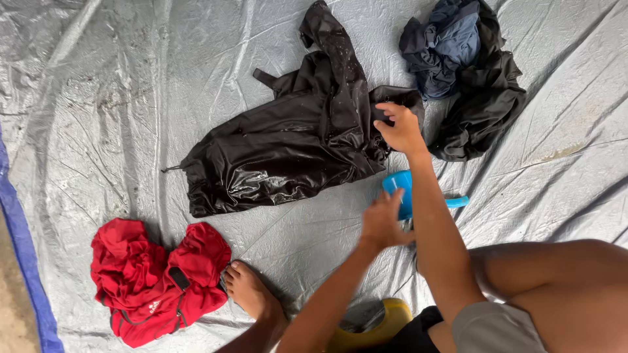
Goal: The person washes a black jacket by hand on a tarp. They use a blue scoop to apply soapy water and scrub the jacket with a brush, focusing on different sections of the garment.
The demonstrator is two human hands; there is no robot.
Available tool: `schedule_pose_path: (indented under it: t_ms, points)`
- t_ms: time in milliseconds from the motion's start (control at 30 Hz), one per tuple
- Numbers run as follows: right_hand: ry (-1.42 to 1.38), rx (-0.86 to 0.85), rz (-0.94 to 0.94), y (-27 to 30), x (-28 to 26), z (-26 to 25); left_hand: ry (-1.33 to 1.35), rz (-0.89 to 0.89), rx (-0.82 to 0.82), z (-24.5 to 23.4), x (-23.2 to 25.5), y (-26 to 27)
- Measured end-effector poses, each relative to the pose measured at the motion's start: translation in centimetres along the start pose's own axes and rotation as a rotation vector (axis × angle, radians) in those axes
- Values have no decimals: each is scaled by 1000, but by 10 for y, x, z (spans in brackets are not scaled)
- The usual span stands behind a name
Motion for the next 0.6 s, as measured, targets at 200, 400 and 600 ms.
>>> schedule_pose_path:
  t_ms: [200,400,600]
  points:
    - [-45,37,165,3,6,-13,-102,93,22,30,14,-33]
    - [-158,89,119,12,3,-27,88,11,215,11,-16,-81]
    - [-87,-68,48,16,-2,-40,540,-107,346,10,-30,-83]
Point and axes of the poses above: each hand's wrist, its own y-axis away from the middle knuckle, its own z-axis out of the palm, x = y × z, the point moved 3 cm from there along -y, towards the middle knuckle
